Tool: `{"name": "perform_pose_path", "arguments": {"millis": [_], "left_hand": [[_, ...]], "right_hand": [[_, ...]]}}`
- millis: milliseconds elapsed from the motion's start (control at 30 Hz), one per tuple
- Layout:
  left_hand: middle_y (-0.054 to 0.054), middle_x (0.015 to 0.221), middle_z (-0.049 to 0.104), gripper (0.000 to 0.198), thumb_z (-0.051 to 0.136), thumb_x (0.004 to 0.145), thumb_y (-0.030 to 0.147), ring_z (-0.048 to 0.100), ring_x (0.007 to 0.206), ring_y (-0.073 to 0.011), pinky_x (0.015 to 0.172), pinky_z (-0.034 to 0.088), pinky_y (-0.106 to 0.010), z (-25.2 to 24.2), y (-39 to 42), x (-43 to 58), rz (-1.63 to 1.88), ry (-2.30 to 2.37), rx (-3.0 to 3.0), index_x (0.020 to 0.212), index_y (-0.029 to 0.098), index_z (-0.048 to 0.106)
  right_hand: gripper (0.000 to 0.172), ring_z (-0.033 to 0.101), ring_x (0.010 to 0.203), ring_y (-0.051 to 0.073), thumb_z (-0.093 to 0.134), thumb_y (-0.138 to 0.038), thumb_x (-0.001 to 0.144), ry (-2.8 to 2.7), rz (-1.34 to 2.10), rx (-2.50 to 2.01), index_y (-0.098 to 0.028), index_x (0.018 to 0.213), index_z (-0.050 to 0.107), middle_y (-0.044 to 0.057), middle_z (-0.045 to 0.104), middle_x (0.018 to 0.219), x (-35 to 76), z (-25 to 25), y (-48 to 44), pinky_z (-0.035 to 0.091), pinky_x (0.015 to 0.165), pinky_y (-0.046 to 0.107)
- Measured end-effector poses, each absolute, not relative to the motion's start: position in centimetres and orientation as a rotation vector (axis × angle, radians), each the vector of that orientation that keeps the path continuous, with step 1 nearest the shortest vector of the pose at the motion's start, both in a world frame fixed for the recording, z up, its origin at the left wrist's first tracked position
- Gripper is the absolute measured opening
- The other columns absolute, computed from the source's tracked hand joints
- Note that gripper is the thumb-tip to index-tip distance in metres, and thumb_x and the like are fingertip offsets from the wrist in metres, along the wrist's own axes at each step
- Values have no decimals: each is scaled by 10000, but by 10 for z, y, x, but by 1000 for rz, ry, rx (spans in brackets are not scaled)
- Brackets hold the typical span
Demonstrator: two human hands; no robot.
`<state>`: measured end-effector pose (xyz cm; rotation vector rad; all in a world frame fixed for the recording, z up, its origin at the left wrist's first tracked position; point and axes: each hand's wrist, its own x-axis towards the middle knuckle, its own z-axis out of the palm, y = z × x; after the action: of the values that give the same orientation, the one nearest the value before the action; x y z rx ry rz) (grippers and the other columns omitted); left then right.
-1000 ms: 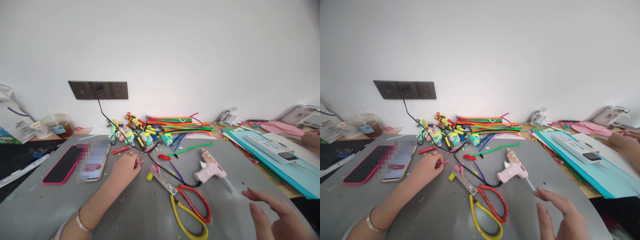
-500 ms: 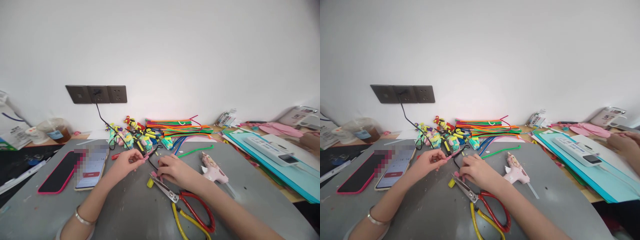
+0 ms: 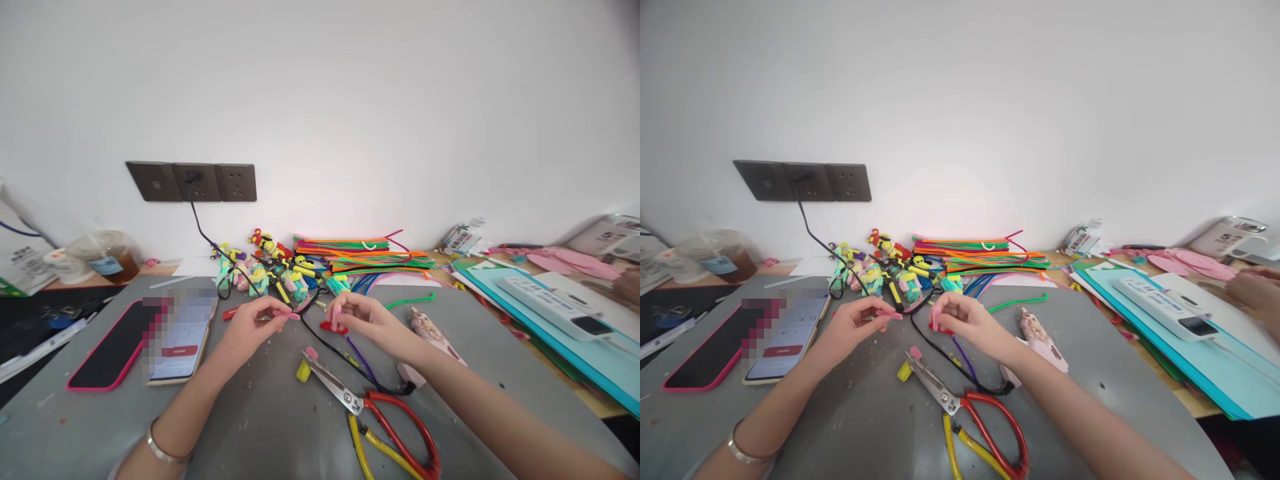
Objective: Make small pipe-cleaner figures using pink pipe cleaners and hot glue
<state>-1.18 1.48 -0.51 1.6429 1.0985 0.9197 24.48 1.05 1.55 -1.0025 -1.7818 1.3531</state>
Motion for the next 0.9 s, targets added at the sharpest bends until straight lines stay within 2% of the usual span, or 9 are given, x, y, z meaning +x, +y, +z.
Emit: {"name": "perform_pose_path", "arguments": {"millis": [100, 167, 333, 467, 600, 667, 767, 900], "left_hand": [[-76, 904, 734, 198, 660, 835, 331, 663, 783, -182, 681, 535, -268, -6, 14, -11, 950, 1078, 1618, 895, 157, 733], [-64, 870, 739, 173, 686, 807, 302, 660, 771, -175, 684, 527, -263, -6, 14, -9, 932, 1061, 1581, 883, 155, 736], [-12, 726, 696, 172, 721, 764, 290, 603, 646, -135, 634, 501, -243, -5, 10, -2, 881, 1005, 1472, 863, 149, 732], [5, 701, 665, 150, 739, 748, 289, 598, 644, -129, 635, 493, -236, -7, 8, 0, 897, 979, 1400, 785, 149, 701], [12, 706, 654, 198, 769, 731, 312, 614, 665, -135, 658, 508, -244, -9, 8, 2, 935, 946, 1323, 810, 153, 681], [15, 686, 644, 219, 770, 743, 338, 607, 647, -129, 646, 505, -239, -8, 9, 1, 949, 945, 1322, 798, 154, 664], [22, 639, 623, 257, 749, 776, 388, 578, 587, -111, 600, 483, -222, -5, 13, -7, 985, 980, 1363, 752, 157, 638], [28, 620, 603, 269, 767, 760, 407, 557, 568, -106, 578, 475, -215, -1, 22, -24, 942, 1077, 1409, 752, 157, 667]], "right_hand": [[376, 471, 605, 112, 705, -545, 823, -1607, 1387, -1102, -180, 822, 614, -20, 568, 702, 234, 19, 13, 396, 568, 242], [372, 475, 593, 106, 743, -528, 788, -1585, 1413, -1110, -171, 815, 638, -14, 592, 707, 225, 21, 15, 393, 552, 239], [324, 553, 629, 125, 786, -472, 753, -1574, 1428, -1015, -169, 781, 676, 10, 669, 741, 204, 17, 16, 450, 618, 267], [340, 615, 677, 156, 788, -488, 750, -1554, 1440, -997, -168, 777, 678, 18, 685, 746, 191, 10, 14, 480, 678, 292], [348, 640, 690, 180, 751, -506, 785, -1595, 1430, -1003, -165, 794, 680, 34, 697, 757, 187, 9, 12, 489, 676, 306], [307, 639, 723, 186, 674, -462, 863, -1712, 1331, -999, -163, 806, 706, 45, 693, 788, 190, 12, 14, 484, 691, 307], [281, 630, 819, 191, 525, -319, 969, -1907, 1004, -1001, -169, 850, 731, 62, 677, 861, 202, 15, 23, 474, 747, 302], [203, 600, 791, 180, 521, -135, 948, -2176, 571, -1117, -180, 943, 718, 57, 631, 883, 216, 10, 42, 458, 738, 290]]}}
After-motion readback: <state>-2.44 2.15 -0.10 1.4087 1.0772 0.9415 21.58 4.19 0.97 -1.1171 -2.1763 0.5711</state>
